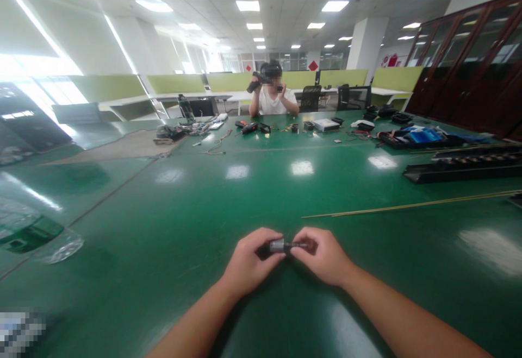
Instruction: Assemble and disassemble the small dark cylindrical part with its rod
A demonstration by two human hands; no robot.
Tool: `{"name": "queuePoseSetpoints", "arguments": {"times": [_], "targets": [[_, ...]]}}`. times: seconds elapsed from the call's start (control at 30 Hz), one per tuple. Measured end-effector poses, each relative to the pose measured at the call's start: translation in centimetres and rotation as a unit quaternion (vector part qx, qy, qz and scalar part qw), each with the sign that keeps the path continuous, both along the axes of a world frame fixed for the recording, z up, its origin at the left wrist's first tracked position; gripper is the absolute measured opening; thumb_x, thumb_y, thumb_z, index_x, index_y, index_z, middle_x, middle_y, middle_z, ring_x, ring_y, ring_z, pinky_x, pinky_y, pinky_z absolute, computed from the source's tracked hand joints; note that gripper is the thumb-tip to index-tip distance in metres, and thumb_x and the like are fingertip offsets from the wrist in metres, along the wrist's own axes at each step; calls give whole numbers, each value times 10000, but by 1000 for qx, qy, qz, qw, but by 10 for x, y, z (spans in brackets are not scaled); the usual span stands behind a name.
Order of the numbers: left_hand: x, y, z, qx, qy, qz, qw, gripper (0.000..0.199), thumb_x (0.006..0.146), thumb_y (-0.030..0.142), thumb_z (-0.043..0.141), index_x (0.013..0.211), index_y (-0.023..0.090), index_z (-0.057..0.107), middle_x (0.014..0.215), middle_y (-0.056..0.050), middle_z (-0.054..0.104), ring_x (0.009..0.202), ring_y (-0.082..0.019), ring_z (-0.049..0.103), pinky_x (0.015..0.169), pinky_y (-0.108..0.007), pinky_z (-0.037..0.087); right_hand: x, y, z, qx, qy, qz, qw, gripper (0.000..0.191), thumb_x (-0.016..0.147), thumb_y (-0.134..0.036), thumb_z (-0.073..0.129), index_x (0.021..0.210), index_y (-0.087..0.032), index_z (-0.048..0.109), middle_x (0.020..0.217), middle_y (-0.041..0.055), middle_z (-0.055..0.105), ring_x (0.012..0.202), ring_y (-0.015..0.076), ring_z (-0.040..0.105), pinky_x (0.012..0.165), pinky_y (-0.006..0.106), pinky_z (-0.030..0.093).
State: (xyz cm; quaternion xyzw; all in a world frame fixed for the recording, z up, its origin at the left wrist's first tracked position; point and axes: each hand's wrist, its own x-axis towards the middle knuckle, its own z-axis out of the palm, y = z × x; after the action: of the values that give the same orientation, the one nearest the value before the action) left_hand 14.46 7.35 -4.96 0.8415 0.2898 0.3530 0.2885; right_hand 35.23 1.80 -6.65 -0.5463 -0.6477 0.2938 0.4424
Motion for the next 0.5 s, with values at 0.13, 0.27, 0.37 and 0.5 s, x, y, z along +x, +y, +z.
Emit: {"name": "queuePoseSetpoints", "arguments": {"times": [0.13, 0.27, 0.37, 0.5], "targets": [[-1, 0, 0, 10, 0, 7, 1000, 219, 824, 274, 711, 1026, 199, 672, 984, -64, 695, 911, -198, 643, 828, -326, 516, 0, 0, 2, -1, -3, -7, 1000, 62, 783, -231, 680, 787, -170, 677, 676, 4, 652, 598, 131, 566, 555, 223, 420], [-1, 0, -1, 16, -1, 12, 1000, 224, 819, 264, 713, 1029, 199, 665, 983, -59, 693, 909, -196, 641, 825, -322, 511, 1, 0, 3, -2, -1, -10, 1000, 53, 785, -224, 670, 781, -171, 672, 672, 2, 648, 596, 129, 559, 550, 219, 416], [-1, 1, -1, 15, -3, 15, 1000, 229, 819, 252, 713, 1037, 204, 663, 991, -52, 690, 917, -191, 639, 834, -318, 507, 1, 0, 3, 0, -2, -13, 1000, 53, 781, -225, 671, 776, -172, 668, 668, 0, 641, 594, 129, 555, 549, 220, 414], [-2, 2, -3, 18, -6, 19, 1000, 245, 814, 239, 720, 1050, 215, 660, 996, -44, 688, 920, -186, 636, 838, -311, 501, 1, 0, 1, -1, 3, -16, 1000, 58, 789, -228, 662, 792, -170, 669, 677, 1, 642, 593, 127, 555, 556, 222, 414]]}}
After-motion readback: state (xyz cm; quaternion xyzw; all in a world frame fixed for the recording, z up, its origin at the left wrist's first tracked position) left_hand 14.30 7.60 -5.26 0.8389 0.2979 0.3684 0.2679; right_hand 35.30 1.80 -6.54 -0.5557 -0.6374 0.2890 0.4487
